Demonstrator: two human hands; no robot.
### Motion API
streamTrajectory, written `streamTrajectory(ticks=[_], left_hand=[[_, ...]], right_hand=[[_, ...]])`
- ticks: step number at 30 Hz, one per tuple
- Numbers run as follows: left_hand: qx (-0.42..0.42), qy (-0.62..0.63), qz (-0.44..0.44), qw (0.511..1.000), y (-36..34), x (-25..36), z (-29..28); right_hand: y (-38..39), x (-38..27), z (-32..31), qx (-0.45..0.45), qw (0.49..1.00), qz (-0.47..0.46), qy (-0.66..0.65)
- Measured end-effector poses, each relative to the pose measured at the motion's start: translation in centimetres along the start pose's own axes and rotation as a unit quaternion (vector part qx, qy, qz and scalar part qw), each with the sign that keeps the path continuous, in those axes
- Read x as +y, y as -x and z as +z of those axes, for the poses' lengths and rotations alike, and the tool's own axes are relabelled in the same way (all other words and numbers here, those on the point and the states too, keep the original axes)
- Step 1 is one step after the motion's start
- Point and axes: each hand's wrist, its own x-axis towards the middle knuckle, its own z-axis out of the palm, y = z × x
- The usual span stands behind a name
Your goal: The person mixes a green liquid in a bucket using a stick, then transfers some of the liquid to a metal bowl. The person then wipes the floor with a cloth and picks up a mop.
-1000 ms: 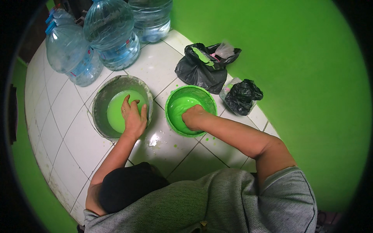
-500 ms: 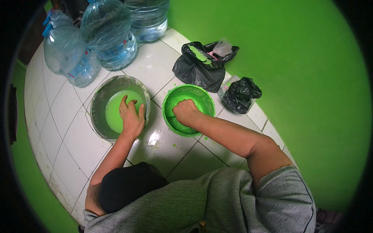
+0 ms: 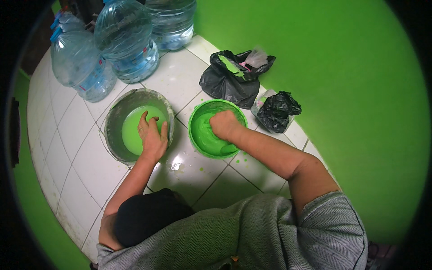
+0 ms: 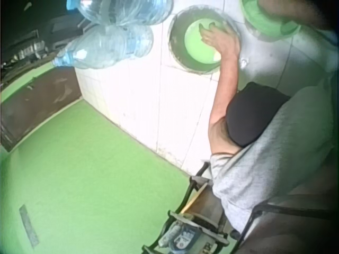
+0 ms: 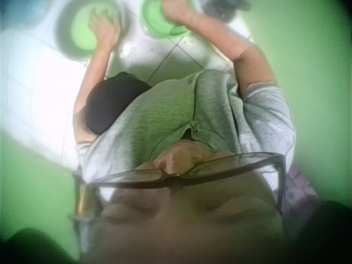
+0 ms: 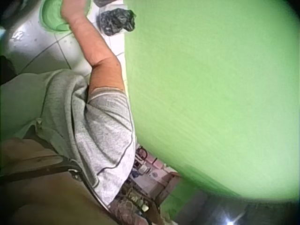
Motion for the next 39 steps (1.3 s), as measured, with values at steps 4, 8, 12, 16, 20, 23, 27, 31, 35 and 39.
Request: streamTrajectory(ticks=[4, 8, 12, 16, 20, 23, 27, 31, 35, 39], left_hand=[[0.002, 0.005, 0.003, 1.000, -0.1, 0.1, 0.2], [0.001, 0.000, -0.001, 1.000, -0.1, -0.1, -0.1], [0.004, 0.001, 0.003, 1.000, -0.1, 0.0, 0.0], [0.004, -0.001, 0.005, 1.000, -0.1, -0.2, 0.0], [0.005, -0.002, 0.002, 1.000, -0.1, -0.2, 0.0], [0.001, -0.002, -0.001, 1.000, -0.2, 0.1, 0.1], [-0.006, -0.001, -0.004, 1.000, 0.0, -0.2, 0.2], [-0.005, -0.006, -0.001, 1.000, -0.2, -0.1, 0.4], [-0.011, -0.005, -0.010, 1.000, -0.4, 0.2, 0.2], [-0.006, -0.004, -0.010, 1.000, -0.3, -0.1, 0.0]], right_hand=[[0.7, -1.8, 0.0, -0.051, 0.998, -0.034, -0.031], [1.7, -3.3, -0.4, -0.089, 0.993, -0.081, -0.003], [2.7, -2.2, 0.6, -0.120, 0.985, -0.113, 0.049], [3.4, -2.0, 1.0, -0.077, 0.979, -0.139, 0.123], [3.3, -3.3, 0.9, -0.034, 0.965, -0.114, 0.234], [2.7, -2.1, 2.4, 0.065, 0.963, -0.103, 0.240], [1.3, -0.3, 0.9, 0.136, 0.967, -0.169, 0.136], [-0.3, 0.2, 0.5, 0.235, 0.947, -0.208, 0.065], [-1.1, 0.1, 1.1, 0.183, 0.964, -0.158, 0.107], [-1.4, 0.6, 1.4, 0.089, 0.976, -0.062, 0.187]])
